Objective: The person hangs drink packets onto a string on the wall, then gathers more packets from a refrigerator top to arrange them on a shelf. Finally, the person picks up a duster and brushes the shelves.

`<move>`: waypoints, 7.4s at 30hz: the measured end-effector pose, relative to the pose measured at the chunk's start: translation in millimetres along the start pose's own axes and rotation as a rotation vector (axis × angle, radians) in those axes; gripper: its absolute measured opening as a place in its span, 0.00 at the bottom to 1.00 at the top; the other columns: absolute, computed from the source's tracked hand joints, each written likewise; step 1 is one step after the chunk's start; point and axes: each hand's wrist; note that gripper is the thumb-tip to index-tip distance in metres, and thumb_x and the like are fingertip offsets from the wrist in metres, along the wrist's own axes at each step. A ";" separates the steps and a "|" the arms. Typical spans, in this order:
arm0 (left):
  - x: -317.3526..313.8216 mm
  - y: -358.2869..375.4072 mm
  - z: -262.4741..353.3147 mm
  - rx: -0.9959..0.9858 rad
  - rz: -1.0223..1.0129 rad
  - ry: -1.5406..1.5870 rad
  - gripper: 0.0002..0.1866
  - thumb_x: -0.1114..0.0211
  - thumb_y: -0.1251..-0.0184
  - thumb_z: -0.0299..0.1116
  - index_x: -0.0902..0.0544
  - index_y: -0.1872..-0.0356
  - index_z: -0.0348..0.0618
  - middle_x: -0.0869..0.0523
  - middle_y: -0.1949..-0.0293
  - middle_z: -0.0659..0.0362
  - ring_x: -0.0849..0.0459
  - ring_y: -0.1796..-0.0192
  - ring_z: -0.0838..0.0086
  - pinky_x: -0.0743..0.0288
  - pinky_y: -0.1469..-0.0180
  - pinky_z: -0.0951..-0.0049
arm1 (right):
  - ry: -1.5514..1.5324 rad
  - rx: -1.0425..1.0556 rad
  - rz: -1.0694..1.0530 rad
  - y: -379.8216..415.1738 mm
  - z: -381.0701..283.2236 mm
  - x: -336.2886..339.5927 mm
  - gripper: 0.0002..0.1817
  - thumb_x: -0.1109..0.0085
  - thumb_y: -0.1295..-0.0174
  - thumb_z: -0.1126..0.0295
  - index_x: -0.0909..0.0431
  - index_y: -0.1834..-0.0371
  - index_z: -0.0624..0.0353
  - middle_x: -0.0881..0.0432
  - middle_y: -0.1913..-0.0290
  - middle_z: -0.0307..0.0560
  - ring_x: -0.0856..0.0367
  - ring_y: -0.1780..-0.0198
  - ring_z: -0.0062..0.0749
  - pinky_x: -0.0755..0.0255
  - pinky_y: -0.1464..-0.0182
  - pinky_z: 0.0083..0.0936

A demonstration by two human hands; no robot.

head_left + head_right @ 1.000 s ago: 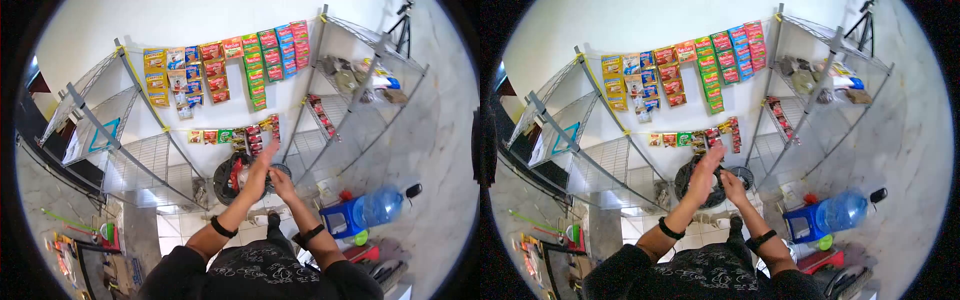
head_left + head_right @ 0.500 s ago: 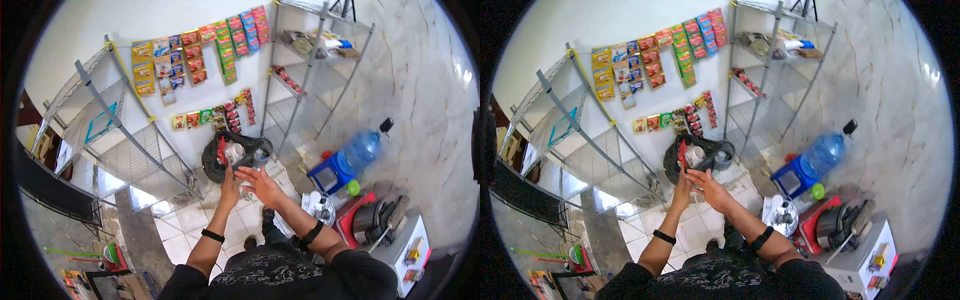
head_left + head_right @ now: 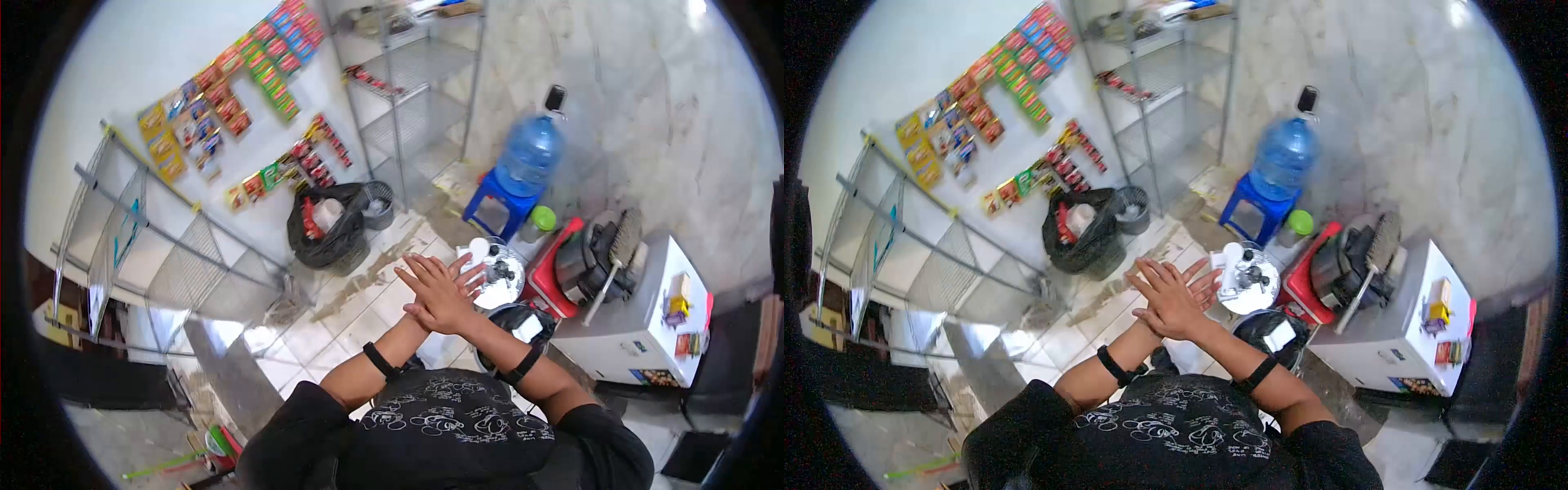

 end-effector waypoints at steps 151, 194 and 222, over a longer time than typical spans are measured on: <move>-130.6 151.9 -408.5 -0.749 0.615 -1.451 0.48 0.21 0.63 0.40 0.35 0.37 0.38 0.26 0.44 0.49 0.26 0.42 0.57 0.29 0.42 0.66 | -0.052 0.018 -0.295 432.2 20.7 202.3 0.43 0.32 0.51 0.57 0.42 0.32 0.59 0.42 0.34 0.64 0.45 0.31 0.60 0.43 0.33 0.42; 193.4 493.7 248.0 -1.075 1.299 -1.349 0.51 0.21 0.64 0.38 0.38 0.34 0.35 0.24 0.48 0.45 0.22 0.47 0.53 0.27 0.46 0.64 | -0.265 0.757 -0.476 -298.5 -311.7 -250.2 0.35 0.33 0.51 0.61 0.31 0.40 0.63 0.30 0.39 0.55 0.35 0.38 0.49 0.37 0.36 0.36; 310.7 384.0 392.7 -0.729 0.475 -1.707 0.46 0.21 0.66 0.36 0.33 0.39 0.43 0.30 0.41 0.50 0.28 0.40 0.55 0.29 0.41 0.62 | -0.022 -0.174 -0.148 -285.2 -260.0 -326.9 0.40 0.27 0.57 0.56 0.32 0.39 0.56 0.37 0.33 0.57 0.39 0.37 0.59 0.41 0.35 0.43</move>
Point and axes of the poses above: each hand's wrist, its own y-axis away from the middle knuckle, its own x-axis out of the back of the hand, z = x × y
